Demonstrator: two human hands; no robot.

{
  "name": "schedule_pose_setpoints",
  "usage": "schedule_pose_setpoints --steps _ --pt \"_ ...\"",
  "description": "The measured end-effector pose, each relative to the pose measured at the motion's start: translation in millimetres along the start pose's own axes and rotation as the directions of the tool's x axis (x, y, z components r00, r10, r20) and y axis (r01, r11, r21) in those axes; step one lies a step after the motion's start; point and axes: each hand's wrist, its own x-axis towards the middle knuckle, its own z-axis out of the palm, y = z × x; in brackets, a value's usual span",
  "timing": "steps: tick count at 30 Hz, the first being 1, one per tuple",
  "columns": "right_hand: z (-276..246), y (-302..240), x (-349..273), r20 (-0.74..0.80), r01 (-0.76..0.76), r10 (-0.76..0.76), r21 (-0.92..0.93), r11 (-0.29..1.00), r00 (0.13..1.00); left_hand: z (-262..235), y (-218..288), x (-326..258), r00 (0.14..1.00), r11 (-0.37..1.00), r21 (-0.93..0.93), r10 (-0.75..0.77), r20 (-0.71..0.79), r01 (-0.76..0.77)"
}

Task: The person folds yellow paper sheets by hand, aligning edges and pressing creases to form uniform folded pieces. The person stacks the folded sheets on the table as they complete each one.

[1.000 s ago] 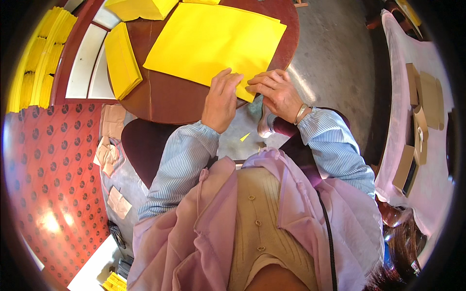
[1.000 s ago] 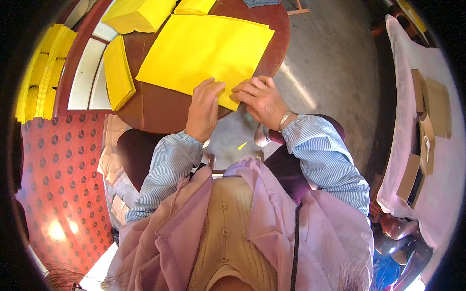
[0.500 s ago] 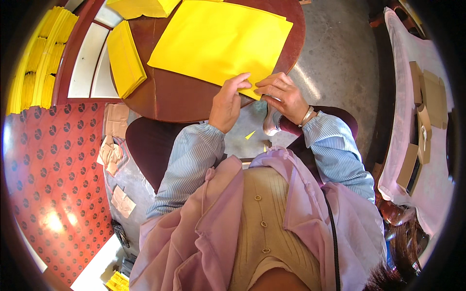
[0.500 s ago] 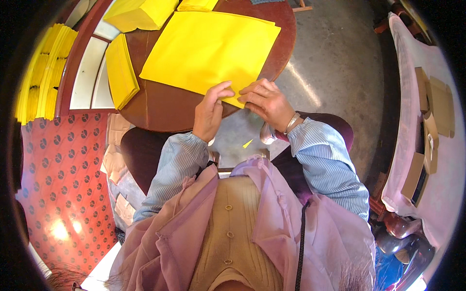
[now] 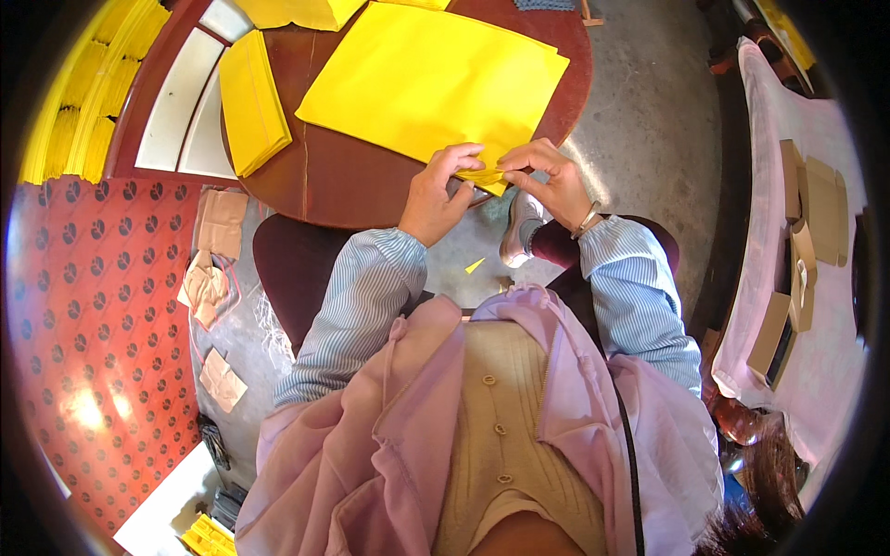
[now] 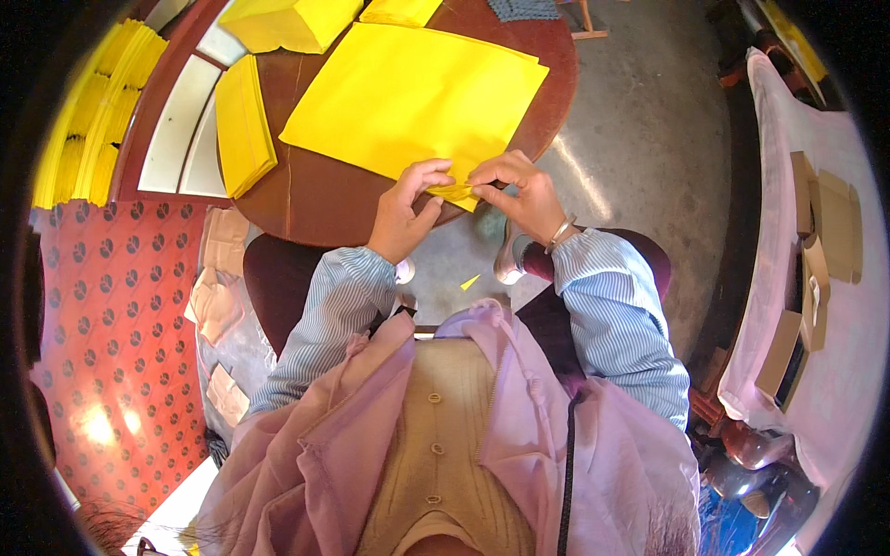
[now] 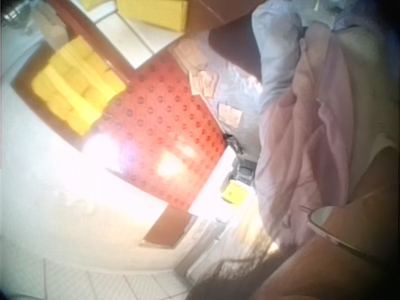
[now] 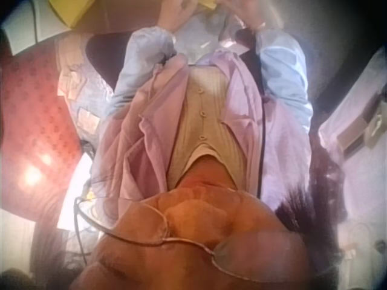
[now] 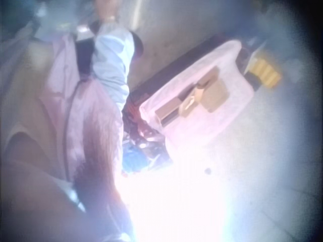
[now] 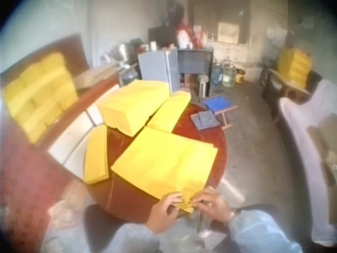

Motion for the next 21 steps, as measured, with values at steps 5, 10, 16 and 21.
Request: schedule_pose_setpoints --steps 5,10,16,21 --pt "-2 2 2 -0.010 -0.028 0.029 0.036 0.999 1.000 3 2 1 0.998 0.997 -0.047 -0.065 -0.025 0.064" --pt "6 0 -2 -0.078 -0.093 0.104 0.137 0.986 0.991 12 3 4 0.984 0.989 -0.081 -0.130 -0.121 0.121" --pt "11 0 -9 -0.152 -0.011 0.024 0.082 0.997 0.988 17 0 1 0.969 0.967 -0.180 -0.208 -0.130 0.183" --pt "12 -1 -12 -0.134 -0.011 0.013 0.010 1.000 0.991 20 -3 3 0.971 0.970 -0.206 -0.166 -0.172 0.130"
